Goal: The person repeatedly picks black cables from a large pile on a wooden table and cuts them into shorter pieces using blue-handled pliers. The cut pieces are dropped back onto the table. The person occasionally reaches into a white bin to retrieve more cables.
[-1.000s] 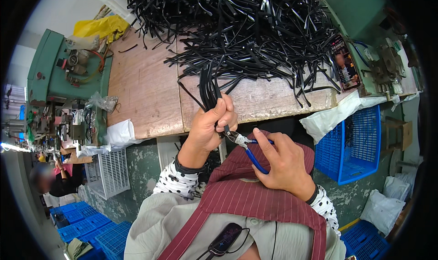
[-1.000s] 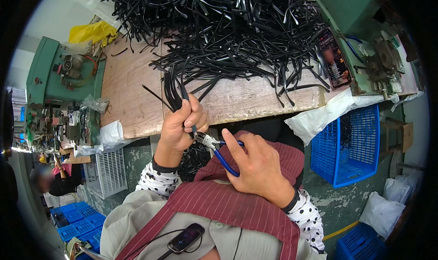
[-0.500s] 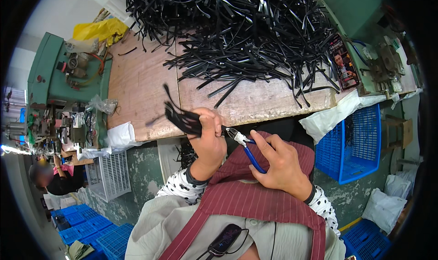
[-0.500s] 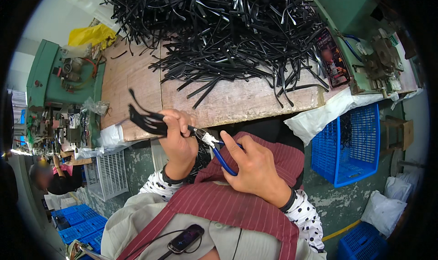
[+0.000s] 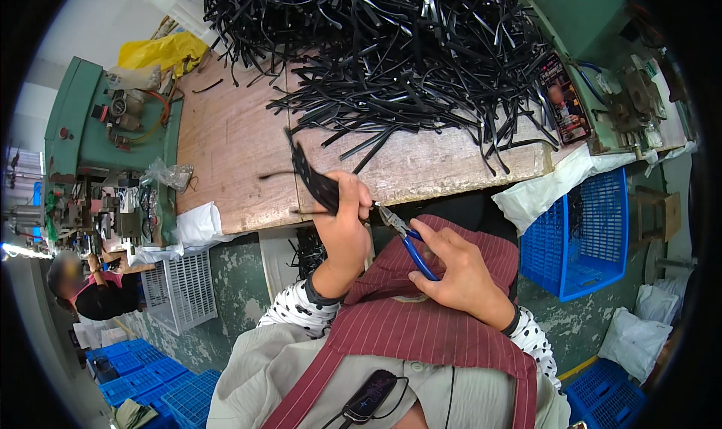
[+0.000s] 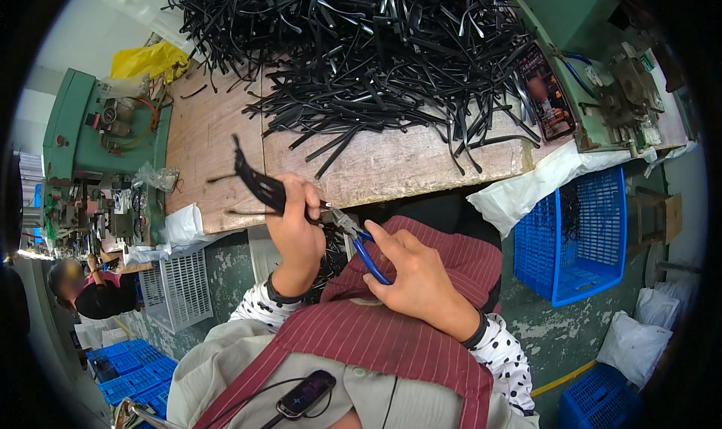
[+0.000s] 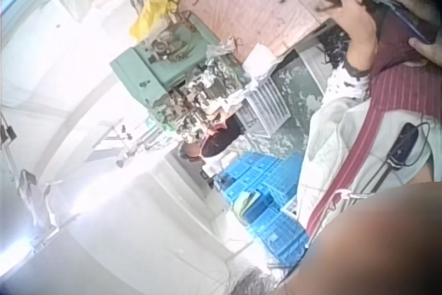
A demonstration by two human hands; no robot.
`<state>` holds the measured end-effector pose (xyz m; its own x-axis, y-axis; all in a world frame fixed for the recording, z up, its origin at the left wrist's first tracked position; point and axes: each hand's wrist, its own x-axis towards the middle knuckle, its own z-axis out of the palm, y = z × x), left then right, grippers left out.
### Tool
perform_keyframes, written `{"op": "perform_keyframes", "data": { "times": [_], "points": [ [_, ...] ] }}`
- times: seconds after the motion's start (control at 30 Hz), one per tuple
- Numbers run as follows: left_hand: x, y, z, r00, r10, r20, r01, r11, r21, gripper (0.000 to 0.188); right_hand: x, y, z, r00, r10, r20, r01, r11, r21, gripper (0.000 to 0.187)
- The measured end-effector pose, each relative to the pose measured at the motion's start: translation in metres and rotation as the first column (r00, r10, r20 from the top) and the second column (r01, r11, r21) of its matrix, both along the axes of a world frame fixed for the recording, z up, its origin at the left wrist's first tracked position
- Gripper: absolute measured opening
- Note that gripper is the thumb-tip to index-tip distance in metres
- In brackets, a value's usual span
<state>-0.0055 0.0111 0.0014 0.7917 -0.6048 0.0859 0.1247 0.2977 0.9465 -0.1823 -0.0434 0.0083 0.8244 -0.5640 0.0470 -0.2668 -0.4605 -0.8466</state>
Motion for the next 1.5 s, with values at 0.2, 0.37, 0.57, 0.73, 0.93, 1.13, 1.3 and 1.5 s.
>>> {"op": "perform_keyframes", "data": {
  "times": [0.2, 0.37, 0.57, 0.73, 0.93, 1.13, 1.3, 1.5],
  "points": [
    [0.043, -0.011, -0.024, 0.752, -0.257, 0.607, -0.111, 0.858, 0.501, 0.034, -0.004, 0.002, 0.000, 0.999, -0.037, 0.001, 0.037, 0.999, -0.021, 0.078],
    [0.046, -0.043, -0.027, 0.413, -0.504, 0.758, -0.504, 0.567, 0.651, 0.031, -0.004, 0.003, -0.002, 0.999, -0.038, 0.002, 0.038, 0.997, -0.062, 0.081],
    [0.067, -0.033, -0.008, 0.369, -0.433, 0.822, -0.476, 0.672, 0.567, 0.025, -0.005, 0.001, -0.002, 0.998, -0.056, 0.005, 0.056, 0.995, -0.084, 0.083],
    [0.064, -0.011, 0.012, 0.936, -0.352, 0.025, 0.329, 0.896, 0.299, 0.014, -0.002, -0.002, 0.001, 0.997, -0.063, 0.043, 0.068, 0.989, -0.131, 0.084],
    [0.065, -0.008, 0.009, 0.562, -0.664, -0.492, 0.596, 0.738, -0.315, 0.030, 0.002, -0.008, 0.015, 0.997, -0.007, 0.080, 0.036, 0.933, -0.358, 0.088],
    [0.065, -0.010, 0.004, 0.336, -0.793, -0.508, 0.646, 0.587, -0.488, 0.030, 0.003, -0.010, 0.019, 0.998, -0.012, 0.058, 0.036, 0.906, -0.423, 0.088],
    [0.065, -0.010, 0.006, 0.332, -0.811, -0.481, 0.705, 0.552, -0.445, 0.031, 0.002, -0.011, 0.019, 0.999, 0.010, 0.041, 0.009, 0.898, -0.440, 0.085],
    [0.057, -0.008, 0.004, 0.465, -0.789, -0.403, 0.634, 0.614, -0.470, 0.031, 0.002, -0.013, 0.016, 0.995, 0.032, 0.090, 0.002, 0.937, -0.350, 0.081]
  ]
}}
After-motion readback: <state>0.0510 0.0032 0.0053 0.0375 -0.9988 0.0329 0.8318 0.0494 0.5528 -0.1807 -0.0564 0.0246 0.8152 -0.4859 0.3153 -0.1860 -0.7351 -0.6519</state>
